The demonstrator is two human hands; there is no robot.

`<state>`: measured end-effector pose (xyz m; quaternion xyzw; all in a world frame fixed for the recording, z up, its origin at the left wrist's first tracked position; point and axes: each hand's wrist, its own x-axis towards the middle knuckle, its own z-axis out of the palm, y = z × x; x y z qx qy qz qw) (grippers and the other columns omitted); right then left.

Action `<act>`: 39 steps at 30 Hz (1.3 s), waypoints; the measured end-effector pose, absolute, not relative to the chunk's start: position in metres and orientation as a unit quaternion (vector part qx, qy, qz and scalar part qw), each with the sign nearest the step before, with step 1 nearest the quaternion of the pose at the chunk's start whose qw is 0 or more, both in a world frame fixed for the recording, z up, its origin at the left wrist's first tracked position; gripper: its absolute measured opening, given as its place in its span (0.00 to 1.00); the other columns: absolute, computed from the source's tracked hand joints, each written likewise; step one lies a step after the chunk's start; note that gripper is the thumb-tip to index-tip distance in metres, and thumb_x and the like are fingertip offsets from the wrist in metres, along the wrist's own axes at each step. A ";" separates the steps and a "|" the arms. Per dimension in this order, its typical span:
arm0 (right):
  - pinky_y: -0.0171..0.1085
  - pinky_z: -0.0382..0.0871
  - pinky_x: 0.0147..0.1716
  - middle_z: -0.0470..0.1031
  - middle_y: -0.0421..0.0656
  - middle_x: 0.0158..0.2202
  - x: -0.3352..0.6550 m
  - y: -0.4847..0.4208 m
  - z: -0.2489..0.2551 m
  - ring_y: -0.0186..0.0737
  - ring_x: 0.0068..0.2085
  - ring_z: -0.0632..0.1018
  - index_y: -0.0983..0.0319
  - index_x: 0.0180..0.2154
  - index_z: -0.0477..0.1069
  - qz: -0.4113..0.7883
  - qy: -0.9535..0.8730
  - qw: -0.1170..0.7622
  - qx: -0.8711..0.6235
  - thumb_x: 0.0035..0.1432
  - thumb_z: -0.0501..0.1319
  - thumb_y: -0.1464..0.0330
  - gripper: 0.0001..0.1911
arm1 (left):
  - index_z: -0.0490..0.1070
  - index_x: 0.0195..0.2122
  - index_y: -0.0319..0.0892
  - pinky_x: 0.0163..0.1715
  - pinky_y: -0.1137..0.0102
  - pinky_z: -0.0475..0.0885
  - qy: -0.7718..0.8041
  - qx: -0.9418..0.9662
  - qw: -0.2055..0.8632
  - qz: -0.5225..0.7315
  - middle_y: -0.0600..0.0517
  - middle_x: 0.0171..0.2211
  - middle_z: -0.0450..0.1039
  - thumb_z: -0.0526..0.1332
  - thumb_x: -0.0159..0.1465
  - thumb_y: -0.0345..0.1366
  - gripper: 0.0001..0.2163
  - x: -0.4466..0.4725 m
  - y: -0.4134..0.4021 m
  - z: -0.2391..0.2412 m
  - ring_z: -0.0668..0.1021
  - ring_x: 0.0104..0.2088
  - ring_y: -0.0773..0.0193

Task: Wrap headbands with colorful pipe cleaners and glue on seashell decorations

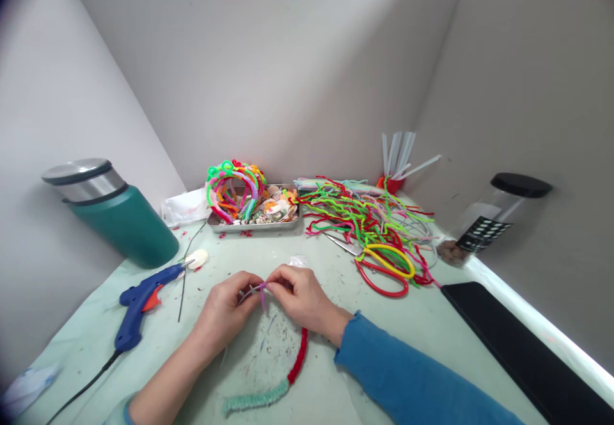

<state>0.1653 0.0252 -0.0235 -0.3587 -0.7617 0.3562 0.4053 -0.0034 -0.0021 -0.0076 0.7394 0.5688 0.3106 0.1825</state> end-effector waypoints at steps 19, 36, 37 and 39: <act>0.32 0.63 0.29 0.74 0.40 0.27 0.166 0.026 -0.024 0.34 0.29 0.72 0.63 0.33 0.71 0.343 -0.761 0.406 -0.370 0.57 0.56 0.70 0.06 | 0.72 0.33 0.43 0.30 0.72 0.65 0.556 0.753 0.174 0.305 0.52 0.29 0.74 0.55 0.60 0.34 0.06 -0.002 -0.005 -0.004 0.74 0.29 0.64; 0.31 0.63 0.29 0.74 0.40 0.28 0.167 0.023 -0.021 0.33 0.29 0.72 0.62 0.33 0.71 0.342 -0.790 0.389 -0.329 0.55 0.57 0.70 0.04 | 0.67 0.18 0.38 0.13 0.76 0.52 0.593 0.542 0.498 0.329 0.57 0.14 0.65 0.59 0.53 0.46 0.16 -0.001 -0.002 0.005 0.60 0.12 0.74; 0.31 0.63 0.28 0.73 0.40 0.28 0.167 0.023 -0.021 0.33 0.28 0.71 0.62 0.33 0.71 0.341 -0.785 0.392 -0.337 0.56 0.57 0.70 0.04 | 0.67 0.17 0.39 0.13 0.76 0.53 0.597 0.556 0.477 0.327 0.58 0.12 0.62 0.58 0.54 0.47 0.16 -0.001 -0.002 0.004 0.59 0.11 0.74; 0.31 0.62 0.27 0.72 0.39 0.26 0.166 0.024 -0.023 0.32 0.27 0.70 0.63 0.32 0.71 0.341 -0.774 0.400 -0.353 0.56 0.57 0.70 0.05 | 0.69 0.19 0.40 0.14 0.76 0.55 0.608 0.587 0.421 0.329 0.59 0.09 0.58 0.55 0.57 0.47 0.17 0.000 -0.003 0.003 0.61 0.11 0.72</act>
